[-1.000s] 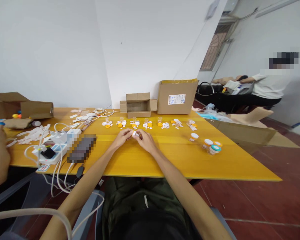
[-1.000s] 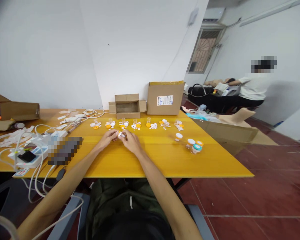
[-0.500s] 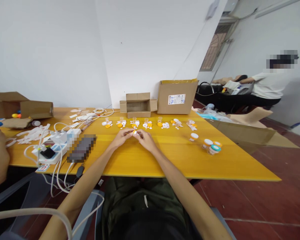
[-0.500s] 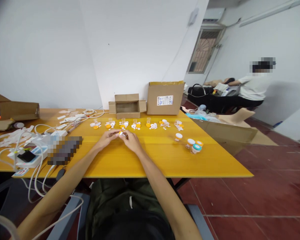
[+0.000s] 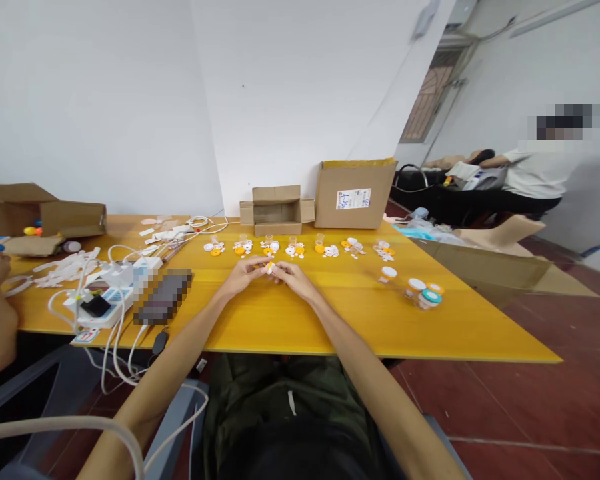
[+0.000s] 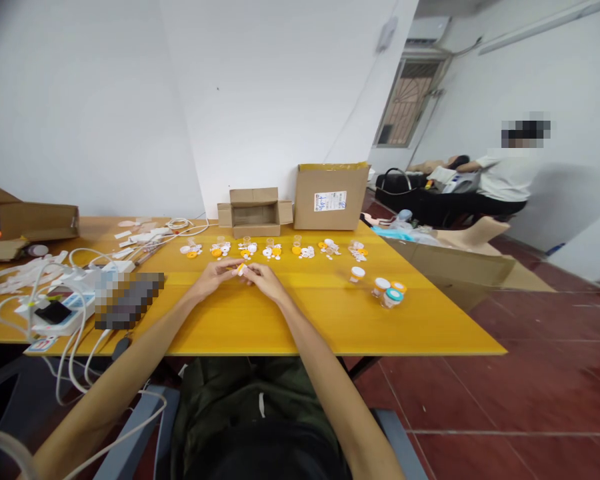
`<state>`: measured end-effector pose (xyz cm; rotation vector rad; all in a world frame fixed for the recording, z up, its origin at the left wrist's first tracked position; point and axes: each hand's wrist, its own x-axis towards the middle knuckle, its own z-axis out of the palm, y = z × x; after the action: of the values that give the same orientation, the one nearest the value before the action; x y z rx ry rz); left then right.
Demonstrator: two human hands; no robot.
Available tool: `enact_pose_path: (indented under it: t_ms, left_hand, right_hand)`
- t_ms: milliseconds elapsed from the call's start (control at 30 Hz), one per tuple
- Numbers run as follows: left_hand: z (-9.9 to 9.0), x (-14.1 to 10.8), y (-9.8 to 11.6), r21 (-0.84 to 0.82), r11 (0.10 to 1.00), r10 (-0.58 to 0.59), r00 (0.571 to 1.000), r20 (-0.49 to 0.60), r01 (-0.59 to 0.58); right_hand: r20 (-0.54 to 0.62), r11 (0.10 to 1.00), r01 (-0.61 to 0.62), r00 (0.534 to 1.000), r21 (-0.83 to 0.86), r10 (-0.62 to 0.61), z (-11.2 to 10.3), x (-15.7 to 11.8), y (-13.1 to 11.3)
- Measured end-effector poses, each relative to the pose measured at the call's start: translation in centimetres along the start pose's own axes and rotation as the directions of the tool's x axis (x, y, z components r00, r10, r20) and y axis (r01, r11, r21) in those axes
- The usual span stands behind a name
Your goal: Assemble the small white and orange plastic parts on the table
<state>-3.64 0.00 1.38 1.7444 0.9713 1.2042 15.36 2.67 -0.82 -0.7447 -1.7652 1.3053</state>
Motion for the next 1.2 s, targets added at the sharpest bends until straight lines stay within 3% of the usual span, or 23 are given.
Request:
enact_pose_path:
  t_ms: [233, 400, 567, 667, 800, 933, 1100, 1200]
  left_hand:
    - [0.3, -0.1, 0.2, -0.137, 0.989, -0.064, 0.998, -0.001, 0.063]
    - [0.4, 0.1, -0.3, -0.119, 0.992, -0.045, 0.999, -0.013, 0.043]
    - [0.3, 0.3, -1.0, -0.123, 0.992, -0.035, 0.999, -0.026, 0.032]
    - [0.2, 0.5, -1.4, -0.129, 0.991, -0.043, 0.998, -0.048, 0.036]
    - [0.2, 0.7, -1.6, -0.108, 0.992, -0.076, 0.992, -0.098, 0.065]
    - [0.3, 0.7, -1.4, -0.067, 0.993, -0.101, 0.984, -0.148, 0.092]
    - [0.3, 0.4, -1.1, -0.010, 0.993, -0.116, 0.968, -0.221, 0.116]
    - [0.2, 0.4, -1.1, 0.008, 0.993, -0.108, 0.954, -0.280, 0.114]
  right_hand:
    - [0.031, 0.996, 0.054, 0.998, 0.069, -0.057, 0.2, -0.1, 0.1]
    - [0.011, 0.994, 0.076, 0.997, 0.083, -0.078, 0.9, 0.0, 0.7]
    - [-0.096, 0.982, 0.068, 0.992, -0.177, -0.086, -0.1, -0.8, 0.9]
    - [-0.161, 0.914, 0.063, 0.977, -0.402, -0.139, -1.6, -2.5, 0.8]
    - [-0.132, 0.699, 0.096, 0.955, -0.708, -0.264, -4.0, -5.8, 0.8]
    - [-0.109, 0.386, 0.036, 0.931, -0.922, -0.347, -7.2, -8.6, 0.8]
    - [-0.024, -0.024, -0.037, 0.917, -0.999, -0.398, -11.9, -11.1, -0.6]
    - [-0.013, -0.171, -0.085, 0.923, -0.982, -0.384, -14.1, -12.5, -1.4]
